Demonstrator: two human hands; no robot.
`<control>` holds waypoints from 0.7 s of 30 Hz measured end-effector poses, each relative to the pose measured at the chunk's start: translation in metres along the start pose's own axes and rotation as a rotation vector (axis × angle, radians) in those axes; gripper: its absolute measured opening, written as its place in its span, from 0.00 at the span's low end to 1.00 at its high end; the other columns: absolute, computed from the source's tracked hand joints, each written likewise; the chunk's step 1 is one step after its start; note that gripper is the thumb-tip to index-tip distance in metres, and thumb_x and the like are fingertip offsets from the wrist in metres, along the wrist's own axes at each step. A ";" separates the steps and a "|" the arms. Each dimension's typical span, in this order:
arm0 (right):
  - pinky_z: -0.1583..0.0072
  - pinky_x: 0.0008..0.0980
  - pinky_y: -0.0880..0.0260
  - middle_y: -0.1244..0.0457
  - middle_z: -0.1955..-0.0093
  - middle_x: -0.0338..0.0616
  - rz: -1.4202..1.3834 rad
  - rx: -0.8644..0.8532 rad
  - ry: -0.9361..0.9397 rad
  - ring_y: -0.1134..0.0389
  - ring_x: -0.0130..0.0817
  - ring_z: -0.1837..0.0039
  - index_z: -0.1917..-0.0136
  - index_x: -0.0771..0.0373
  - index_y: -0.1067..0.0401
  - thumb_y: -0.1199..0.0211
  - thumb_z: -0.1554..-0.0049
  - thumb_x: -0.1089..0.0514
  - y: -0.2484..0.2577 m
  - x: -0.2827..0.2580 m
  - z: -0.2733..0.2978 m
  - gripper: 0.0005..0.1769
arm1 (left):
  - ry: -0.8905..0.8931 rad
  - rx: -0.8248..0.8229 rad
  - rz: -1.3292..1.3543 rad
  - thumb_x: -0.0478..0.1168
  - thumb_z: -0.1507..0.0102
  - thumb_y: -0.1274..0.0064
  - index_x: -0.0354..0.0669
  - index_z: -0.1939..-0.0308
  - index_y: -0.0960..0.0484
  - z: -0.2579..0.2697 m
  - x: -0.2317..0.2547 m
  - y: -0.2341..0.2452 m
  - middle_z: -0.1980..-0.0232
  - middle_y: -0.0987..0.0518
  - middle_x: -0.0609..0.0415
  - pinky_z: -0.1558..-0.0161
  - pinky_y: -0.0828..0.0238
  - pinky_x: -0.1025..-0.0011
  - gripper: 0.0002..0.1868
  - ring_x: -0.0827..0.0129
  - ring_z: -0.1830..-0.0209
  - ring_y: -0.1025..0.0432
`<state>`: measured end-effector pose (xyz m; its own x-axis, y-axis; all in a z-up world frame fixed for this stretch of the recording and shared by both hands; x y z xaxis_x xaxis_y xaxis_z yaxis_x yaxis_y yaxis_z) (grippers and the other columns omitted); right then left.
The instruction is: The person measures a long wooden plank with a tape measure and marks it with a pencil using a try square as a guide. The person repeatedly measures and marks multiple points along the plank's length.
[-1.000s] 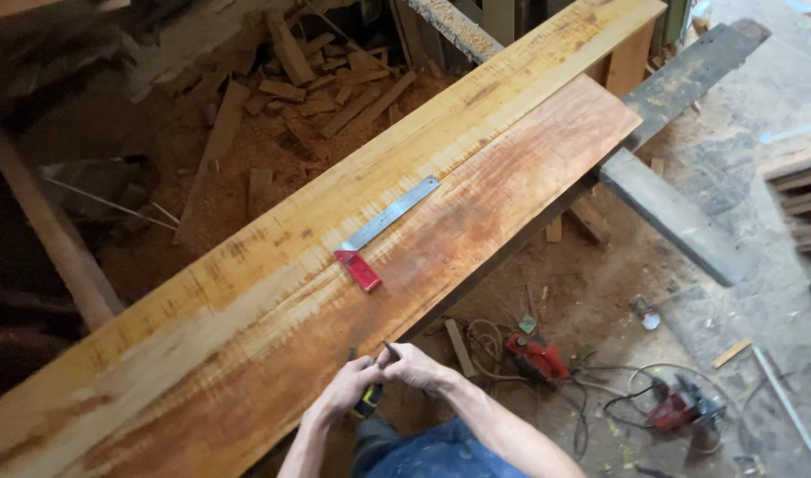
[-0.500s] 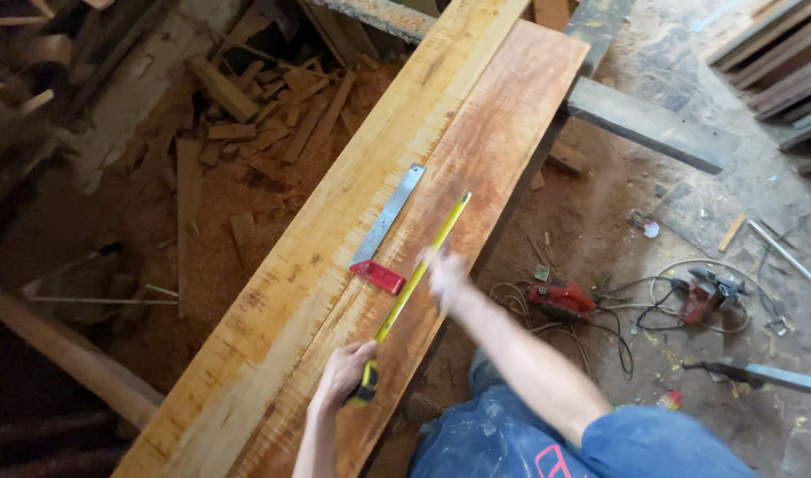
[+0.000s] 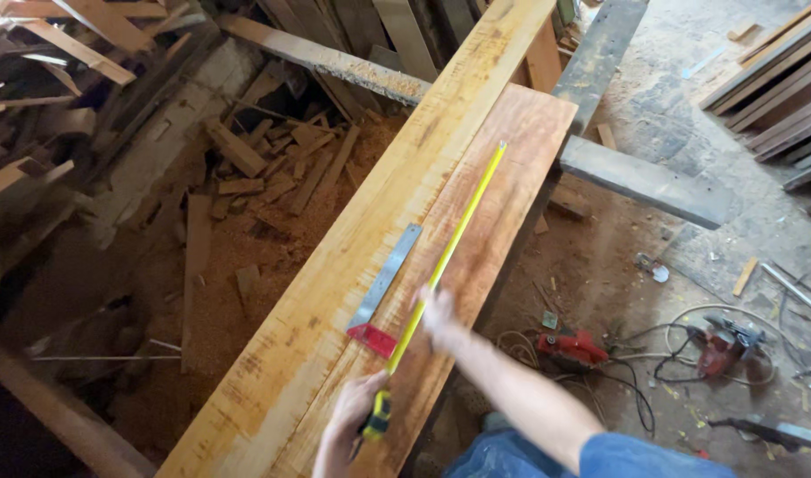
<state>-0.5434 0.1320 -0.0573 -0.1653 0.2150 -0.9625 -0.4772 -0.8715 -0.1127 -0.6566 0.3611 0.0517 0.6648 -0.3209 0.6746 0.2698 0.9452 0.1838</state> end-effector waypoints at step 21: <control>0.58 0.38 0.28 0.31 0.68 0.45 -0.265 -0.126 -0.191 0.29 0.36 0.64 0.62 0.63 0.26 0.42 0.39 0.55 0.011 0.034 -0.018 0.13 | -0.085 -0.014 -0.037 0.54 0.36 0.46 0.37 0.64 0.11 -0.087 0.058 -0.065 0.73 0.20 0.58 0.69 0.32 0.73 0.22 0.76 0.75 0.28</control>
Point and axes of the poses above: each hand's wrist, its own z-axis away from the middle knuckle, its own y-axis out of the back of the hand, x = y × z, the point moved 2 cm from there along -z, towards the middle knuckle
